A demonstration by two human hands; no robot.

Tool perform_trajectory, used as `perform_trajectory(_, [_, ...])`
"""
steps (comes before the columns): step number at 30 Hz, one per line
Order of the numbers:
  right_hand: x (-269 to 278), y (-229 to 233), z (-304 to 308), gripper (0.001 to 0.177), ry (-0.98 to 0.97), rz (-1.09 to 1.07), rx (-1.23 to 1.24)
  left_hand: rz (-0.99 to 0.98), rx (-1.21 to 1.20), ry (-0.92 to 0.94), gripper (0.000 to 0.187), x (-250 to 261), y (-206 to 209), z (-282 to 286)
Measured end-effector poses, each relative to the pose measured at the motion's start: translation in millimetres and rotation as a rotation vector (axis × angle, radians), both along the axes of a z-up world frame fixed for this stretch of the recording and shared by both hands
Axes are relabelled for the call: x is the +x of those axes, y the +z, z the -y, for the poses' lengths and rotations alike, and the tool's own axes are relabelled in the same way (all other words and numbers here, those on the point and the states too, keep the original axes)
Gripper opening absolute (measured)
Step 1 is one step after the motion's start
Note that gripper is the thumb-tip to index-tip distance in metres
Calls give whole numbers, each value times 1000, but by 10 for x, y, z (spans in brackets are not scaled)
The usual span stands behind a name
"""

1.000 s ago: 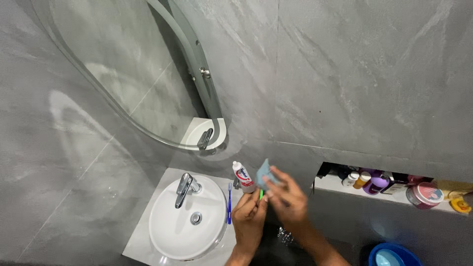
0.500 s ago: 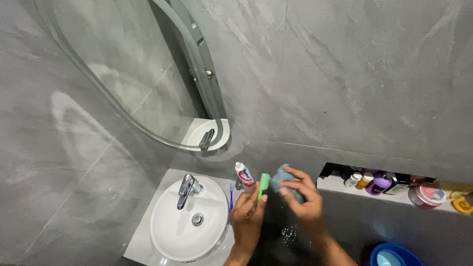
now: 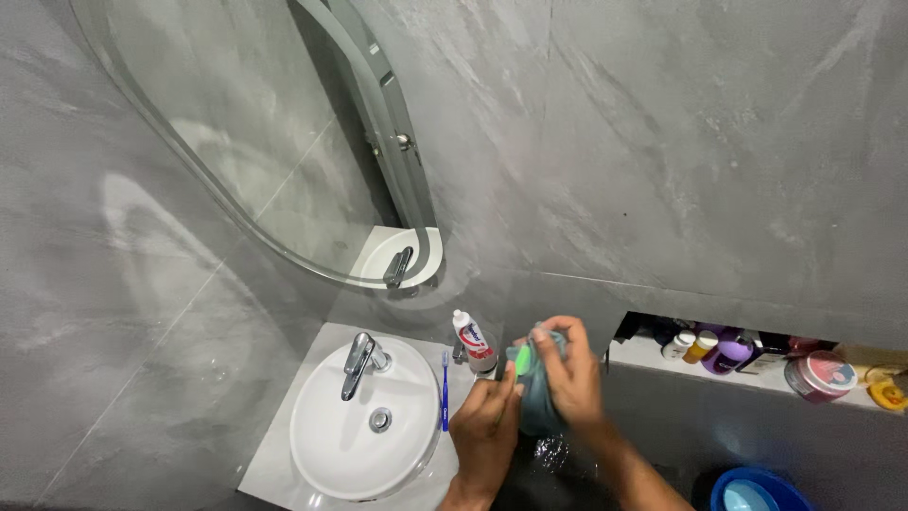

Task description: The person wipes several bathroom items with a blue cloth. They wipe a black cap, a black brush, a clear plastic cup, a toothpaste tube, and two toothbrushes. The items are handled one at a time and placed back on the sink counter.

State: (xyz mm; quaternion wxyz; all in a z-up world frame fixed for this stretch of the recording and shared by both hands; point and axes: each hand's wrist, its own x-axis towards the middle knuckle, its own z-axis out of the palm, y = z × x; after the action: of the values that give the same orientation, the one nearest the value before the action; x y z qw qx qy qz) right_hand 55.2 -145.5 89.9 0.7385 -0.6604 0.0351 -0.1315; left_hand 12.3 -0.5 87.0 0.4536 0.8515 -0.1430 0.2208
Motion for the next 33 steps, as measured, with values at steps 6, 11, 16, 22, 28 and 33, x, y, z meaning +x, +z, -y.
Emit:
perform_trajectory(6, [-185, -81, 47, 17, 211, 374, -85, -120, -232, -20, 35, 40, -20, 11])
perform_trajectory(11, [-123, -139, 85, 15, 29, 88, -89, -152, -284, -98, 35, 9, -51, 87])
perform_trajectory(16, [-71, -103, 183, 17, 67, 76, 159, -141, -280, -71, 36, -15, -65, 115])
perform_trajectory(22, [-223, -158, 101, 14, 75, 332, -281, -88, -324, -70, 34, -22, -87, 167])
perform_trajectory(28, [-180, -133, 199, 17, 49, 55, 56, -139, -354, -53, 36, -84, -98, 209])
perform_trajectory(33, [-268, -184, 162, 16, 41, 431, -469, -170, -371, -64, 35, -68, -144, 218])
